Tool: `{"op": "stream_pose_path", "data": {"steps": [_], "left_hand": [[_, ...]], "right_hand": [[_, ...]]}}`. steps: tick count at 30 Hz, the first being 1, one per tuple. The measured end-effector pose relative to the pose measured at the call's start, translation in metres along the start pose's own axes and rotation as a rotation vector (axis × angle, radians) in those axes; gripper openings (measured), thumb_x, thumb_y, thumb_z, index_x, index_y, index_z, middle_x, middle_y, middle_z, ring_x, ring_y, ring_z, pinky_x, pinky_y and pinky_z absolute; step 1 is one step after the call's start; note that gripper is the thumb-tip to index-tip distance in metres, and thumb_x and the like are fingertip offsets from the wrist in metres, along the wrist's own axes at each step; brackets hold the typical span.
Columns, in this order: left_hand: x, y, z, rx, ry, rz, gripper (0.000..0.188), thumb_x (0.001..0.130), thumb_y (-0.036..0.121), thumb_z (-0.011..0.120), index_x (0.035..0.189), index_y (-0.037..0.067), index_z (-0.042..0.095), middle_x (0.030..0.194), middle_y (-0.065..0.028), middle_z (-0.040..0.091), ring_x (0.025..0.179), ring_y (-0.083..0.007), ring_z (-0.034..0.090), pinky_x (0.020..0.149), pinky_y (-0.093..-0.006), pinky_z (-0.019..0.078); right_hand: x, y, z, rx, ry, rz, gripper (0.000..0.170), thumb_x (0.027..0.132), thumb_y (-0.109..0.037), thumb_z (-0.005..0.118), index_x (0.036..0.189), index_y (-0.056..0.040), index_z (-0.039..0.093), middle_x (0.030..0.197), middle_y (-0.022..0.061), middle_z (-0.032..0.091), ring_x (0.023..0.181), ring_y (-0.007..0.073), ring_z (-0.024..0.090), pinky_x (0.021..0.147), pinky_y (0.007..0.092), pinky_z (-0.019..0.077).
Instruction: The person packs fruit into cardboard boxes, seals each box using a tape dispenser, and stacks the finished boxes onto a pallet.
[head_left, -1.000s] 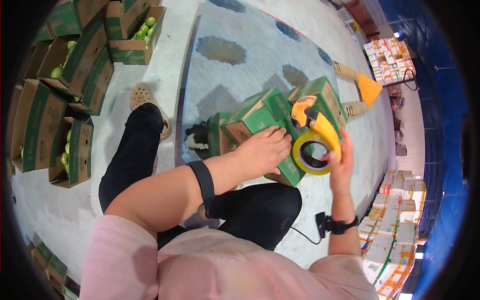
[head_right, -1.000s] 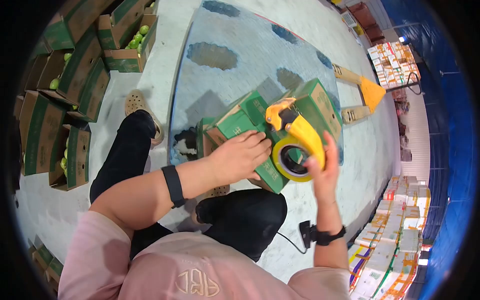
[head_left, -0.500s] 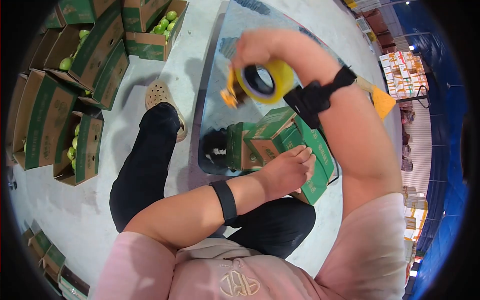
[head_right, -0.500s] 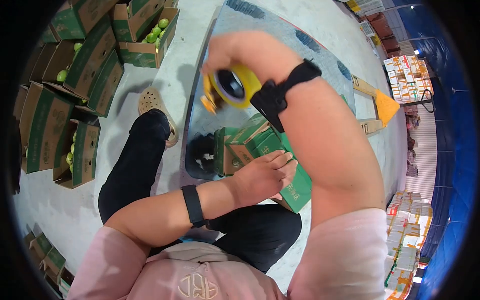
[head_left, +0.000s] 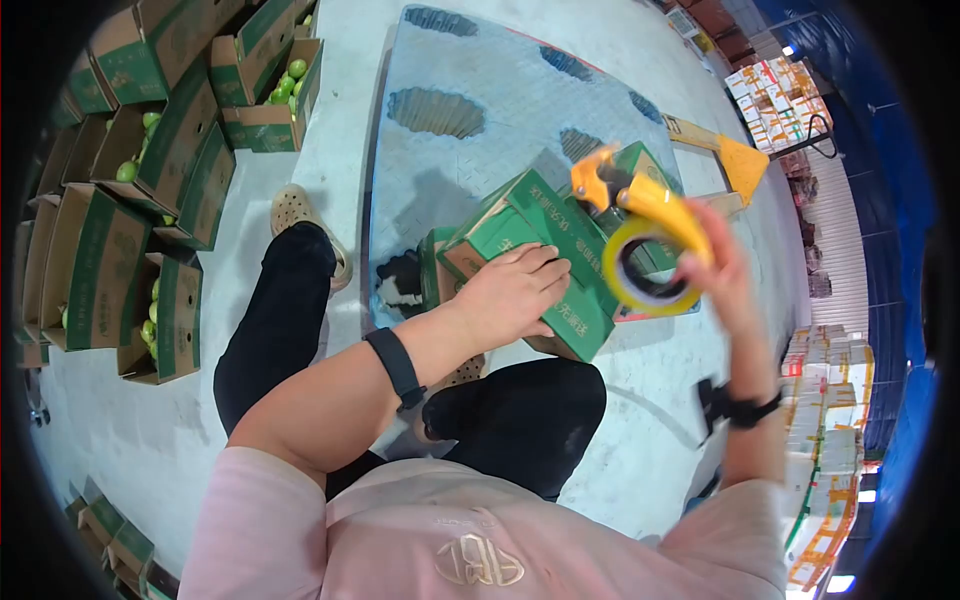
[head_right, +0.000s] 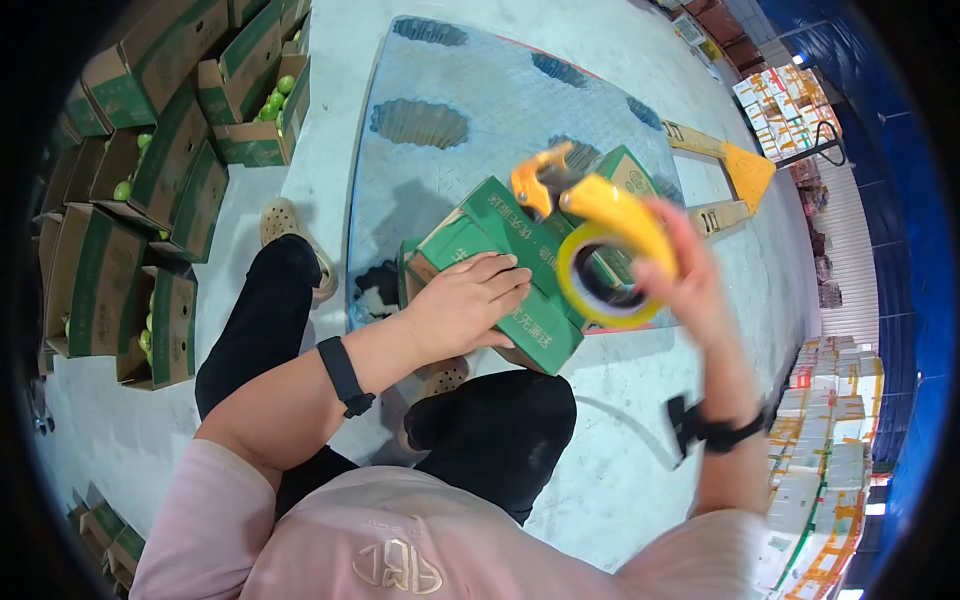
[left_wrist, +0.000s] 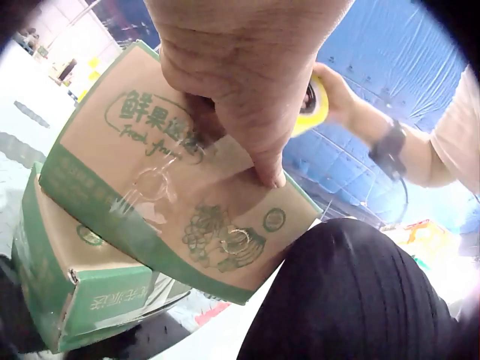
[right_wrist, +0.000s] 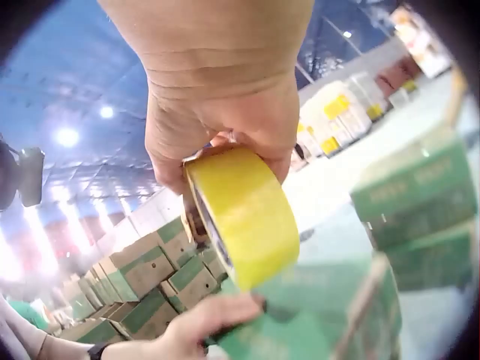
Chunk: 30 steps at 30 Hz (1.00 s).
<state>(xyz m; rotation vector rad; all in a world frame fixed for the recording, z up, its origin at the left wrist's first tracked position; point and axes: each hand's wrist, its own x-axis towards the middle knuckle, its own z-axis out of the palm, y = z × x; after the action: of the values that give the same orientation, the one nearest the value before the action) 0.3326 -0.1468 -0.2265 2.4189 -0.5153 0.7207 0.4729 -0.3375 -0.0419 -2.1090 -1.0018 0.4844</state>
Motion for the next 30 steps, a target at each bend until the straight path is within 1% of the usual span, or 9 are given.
{"op": "stream_pose_path", "data": {"steps": [3,6,9,15,19,20,23,27,30], "left_hand": [[0.001,0.001,-0.003,0.000,0.007,-0.006,0.062,0.067,0.036,0.075,0.117,0.003,0.057,0.127,-0.0091,0.054,0.124,-0.0266,0.045,0.104,-0.0405,0.0378],[0.003,0.009,-0.003,-0.064,0.016,-0.064,0.055,0.075,0.038,0.072,0.116,0.004,0.058,0.123,-0.0108,0.056,0.123,-0.0284,0.046,0.101,-0.0416,0.0404],[0.017,0.022,-0.001,-0.140,0.117,-0.265,0.049,0.081,0.037,0.070,0.114,0.003,0.058,0.115,-0.0150,0.059,0.111,-0.0302,0.055,0.093,-0.0401,0.0465],[0.082,0.030,0.015,-1.054,0.100,-0.996,0.042,0.085,0.028,0.067,0.106,-0.006,0.056,0.094,-0.0157,0.063,0.075,-0.0231,0.065,0.070,-0.0360,0.0532],[0.086,0.014,0.012,-0.916,0.040,-0.886,0.032,0.085,0.018,0.064,0.108,-0.003,0.057,0.080,-0.0103,0.064,0.068,-0.0163,0.063,0.063,-0.0349,0.0504],[0.078,0.005,0.024,-0.857,0.187,-0.740,0.021,0.086,0.018,0.061,0.099,0.001,0.061,0.073,-0.0127,0.063,0.065,-0.0196,0.062,0.060,-0.0363,0.0482],[0.056,-0.014,-0.018,-0.091,0.225,-0.494,0.020,0.088,0.021,0.056,0.086,0.002,0.061,0.070,-0.0185,0.062,0.065,-0.0295,0.062,0.061,-0.0390,0.0472],[0.010,-0.105,-0.079,-0.100,0.282,-0.814,0.023,0.089,0.024,0.051,0.083,0.003,0.060,0.074,-0.0235,0.061,0.070,-0.0398,0.060,0.062,-0.0447,0.0470],[-0.015,-0.149,-0.057,0.012,0.086,-0.864,0.025,0.088,0.026,0.052,0.084,0.002,0.059,0.075,-0.0237,0.060,0.066,-0.0366,0.060,0.060,-0.0446,0.0463]], "right_hand": [[-0.051,0.057,0.061,-0.204,0.213,-0.105,0.062,0.085,-0.018,0.064,0.139,-0.0016,0.038,0.135,0.0143,0.046,0.125,0.0216,0.045,0.104,0.0330,0.0350],[-0.064,0.057,0.069,0.024,0.317,-0.084,0.060,0.086,-0.015,0.060,0.139,-0.0013,0.036,0.134,0.0146,0.046,0.124,0.0216,0.044,0.104,0.0334,0.0353],[-0.068,0.068,0.068,0.121,0.365,-0.077,0.060,0.086,-0.015,0.059,0.139,-0.0007,0.035,0.134,0.0143,0.045,0.124,0.0218,0.044,0.104,0.0334,0.0351],[-0.072,0.077,0.070,0.300,0.424,-0.041,0.061,0.086,-0.013,0.059,0.140,-0.0004,0.033,0.134,0.0153,0.044,0.124,0.0226,0.044,0.105,0.0341,0.0345],[-0.067,0.080,0.066,0.324,0.417,-0.060,0.062,0.085,-0.012,0.061,0.140,-0.0008,0.033,0.134,0.0155,0.044,0.124,0.0228,0.044,0.105,0.0345,0.0346],[-0.064,0.082,0.065,0.325,0.403,-0.071,0.062,0.085,-0.012,0.061,0.140,-0.0009,0.034,0.135,0.0154,0.044,0.124,0.0228,0.044,0.105,0.0345,0.0347],[-0.055,0.071,0.056,0.271,0.299,-0.157,0.063,0.082,-0.011,0.065,0.138,-0.0007,0.037,0.134,0.0138,0.045,0.123,0.0218,0.045,0.104,0.0347,0.0361],[-0.045,0.045,0.041,-0.248,0.133,-0.274,0.062,0.072,-0.005,0.071,0.130,-0.0025,0.050,0.112,0.0129,0.058,0.097,0.0244,0.057,0.086,0.0326,0.0454],[-0.021,0.031,0.044,-0.313,0.056,-0.277,0.059,0.071,-0.011,0.072,0.127,-0.0056,0.054,0.091,0.0141,0.055,0.079,0.0280,0.056,0.070,0.0336,0.0458]]}}
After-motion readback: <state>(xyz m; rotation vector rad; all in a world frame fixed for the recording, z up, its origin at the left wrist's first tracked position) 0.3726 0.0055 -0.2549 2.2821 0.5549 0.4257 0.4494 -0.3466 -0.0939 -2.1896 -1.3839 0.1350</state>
